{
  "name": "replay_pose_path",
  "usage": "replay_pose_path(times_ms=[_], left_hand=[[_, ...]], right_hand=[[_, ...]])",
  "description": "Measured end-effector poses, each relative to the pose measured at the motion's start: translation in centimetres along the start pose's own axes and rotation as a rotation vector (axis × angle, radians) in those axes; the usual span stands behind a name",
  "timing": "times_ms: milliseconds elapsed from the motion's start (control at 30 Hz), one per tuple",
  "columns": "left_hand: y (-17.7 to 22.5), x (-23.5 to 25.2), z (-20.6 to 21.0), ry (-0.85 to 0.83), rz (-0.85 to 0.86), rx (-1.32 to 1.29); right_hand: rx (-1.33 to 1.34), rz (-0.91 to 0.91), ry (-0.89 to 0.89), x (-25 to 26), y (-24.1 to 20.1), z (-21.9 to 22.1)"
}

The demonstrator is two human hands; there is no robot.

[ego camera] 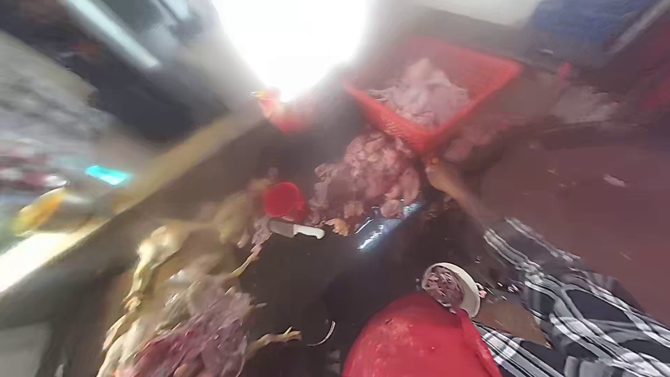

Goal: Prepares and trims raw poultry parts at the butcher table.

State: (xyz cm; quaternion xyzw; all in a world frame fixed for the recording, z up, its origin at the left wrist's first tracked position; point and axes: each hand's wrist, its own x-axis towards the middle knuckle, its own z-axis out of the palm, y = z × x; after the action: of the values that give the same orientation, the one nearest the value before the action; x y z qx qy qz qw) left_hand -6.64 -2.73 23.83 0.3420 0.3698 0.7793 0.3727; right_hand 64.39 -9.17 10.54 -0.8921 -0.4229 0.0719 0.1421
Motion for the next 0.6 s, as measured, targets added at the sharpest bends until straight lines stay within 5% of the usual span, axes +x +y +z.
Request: replay_pose_path(times_ms=[100,233,400,467,600], left_hand=[[0.4,-0.8,1.1,0.206,-0.078,0.021],[-0.9,0.1,-2.0,0.205,-0.231,-0.027],[-0.8,1.0,-1.7,0.259,-0.331,-0.082],[-0.7,1.5,-2.1,0.304,-0.34,-0.121],[-0.5,2.6,-4.2,0.393,-0.33,-0.172]], right_hand=[[-0.051,-0.105,0.046,-1.6,-7.4,-1.7],[0.253,-0.653,-0.093,-4.2,-23.9,-2.8],[0.241,-1.0,-0.467,1.0,-43.6,6.7],[0.032,-0.908,-0.627,2.4,-47.5,10.5],[-0.06,-0.488,-0.622,1.7,-48.9,14.0]])
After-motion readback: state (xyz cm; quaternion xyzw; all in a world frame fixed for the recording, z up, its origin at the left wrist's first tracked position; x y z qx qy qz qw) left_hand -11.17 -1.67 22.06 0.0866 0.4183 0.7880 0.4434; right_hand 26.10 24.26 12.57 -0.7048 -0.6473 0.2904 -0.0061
